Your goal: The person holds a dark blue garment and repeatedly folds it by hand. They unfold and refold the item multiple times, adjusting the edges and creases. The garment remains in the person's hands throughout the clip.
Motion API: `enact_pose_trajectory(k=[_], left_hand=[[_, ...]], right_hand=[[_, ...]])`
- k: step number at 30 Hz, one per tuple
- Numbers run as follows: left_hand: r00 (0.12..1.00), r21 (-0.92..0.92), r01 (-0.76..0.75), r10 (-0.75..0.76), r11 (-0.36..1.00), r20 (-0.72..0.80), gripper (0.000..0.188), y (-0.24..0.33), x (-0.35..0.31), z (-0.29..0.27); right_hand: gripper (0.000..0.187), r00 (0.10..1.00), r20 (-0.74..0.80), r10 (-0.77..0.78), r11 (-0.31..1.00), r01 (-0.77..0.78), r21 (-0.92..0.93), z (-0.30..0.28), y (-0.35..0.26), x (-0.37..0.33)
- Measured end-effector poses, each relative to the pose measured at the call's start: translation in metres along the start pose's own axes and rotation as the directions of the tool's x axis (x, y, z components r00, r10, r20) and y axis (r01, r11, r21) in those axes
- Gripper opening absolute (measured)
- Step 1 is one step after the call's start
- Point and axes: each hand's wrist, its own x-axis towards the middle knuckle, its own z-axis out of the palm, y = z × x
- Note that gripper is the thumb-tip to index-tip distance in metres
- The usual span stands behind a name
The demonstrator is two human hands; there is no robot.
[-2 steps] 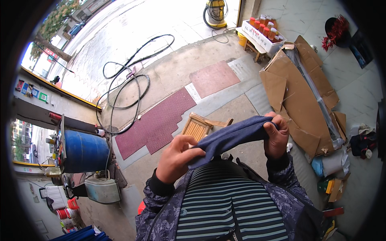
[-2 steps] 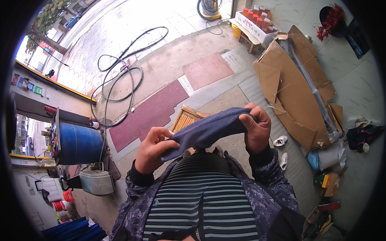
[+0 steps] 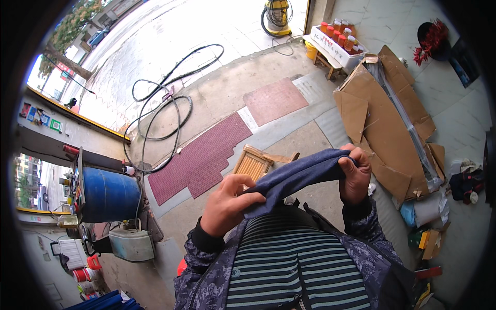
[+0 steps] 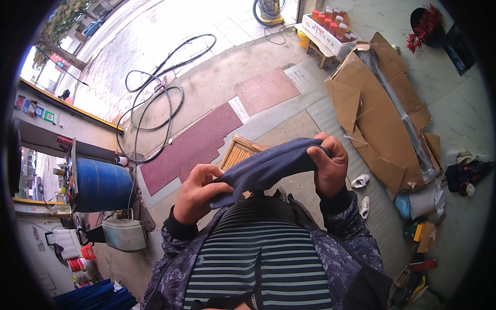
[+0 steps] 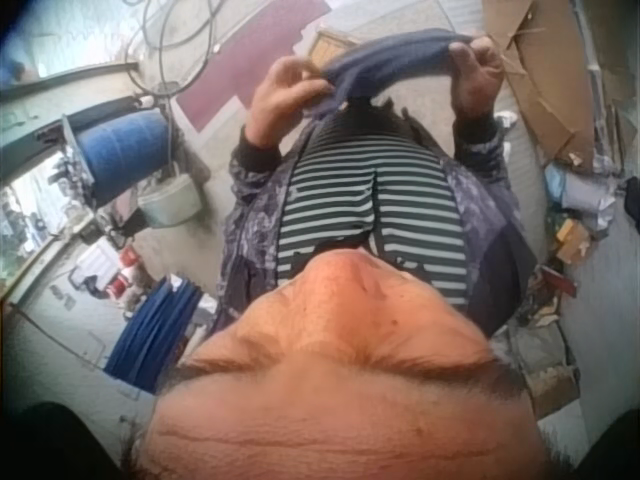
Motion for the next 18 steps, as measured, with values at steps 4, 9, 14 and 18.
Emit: enact_pose_trajectory(k=[4, 9, 14, 18], left_hand=[[0.998, 0.091, -0.041, 0.036, 0.995, 0.057, 0.035, -0.0020, 0.0004, 0.0005], [0.999, 0.047, 0.040, -0.039, 0.998, -0.032, 0.034, -0.0035, 0.0006, 0.0016], [0.998, 0.182, 0.013, -0.002, 0.983, -0.062, 0.028, -0.0056, -0.0005, 0.0033], [0.992, 0.137, 0.019, -0.001, 0.990, -0.127, 0.029, -0.0093, -0.0020, 0.0062]], right_hand=[[0.032, 1.000, -0.012, -0.010, 1.000, 0.010, -0.029, 0.0003, -0.0010, -0.0020], [0.032, 1.000, -0.029, -0.009, 1.000, 0.008, -0.031, 0.0001, -0.0023, -0.0041], [0.032, 1.000, -0.011, -0.022, 0.999, 0.021, -0.042, -0.0006, -0.0017, -0.0061], [0.031, 1.000, -0.005, -0.009, 1.000, 0.009, -0.019, -0.0002, -0.0019, -0.0083]])
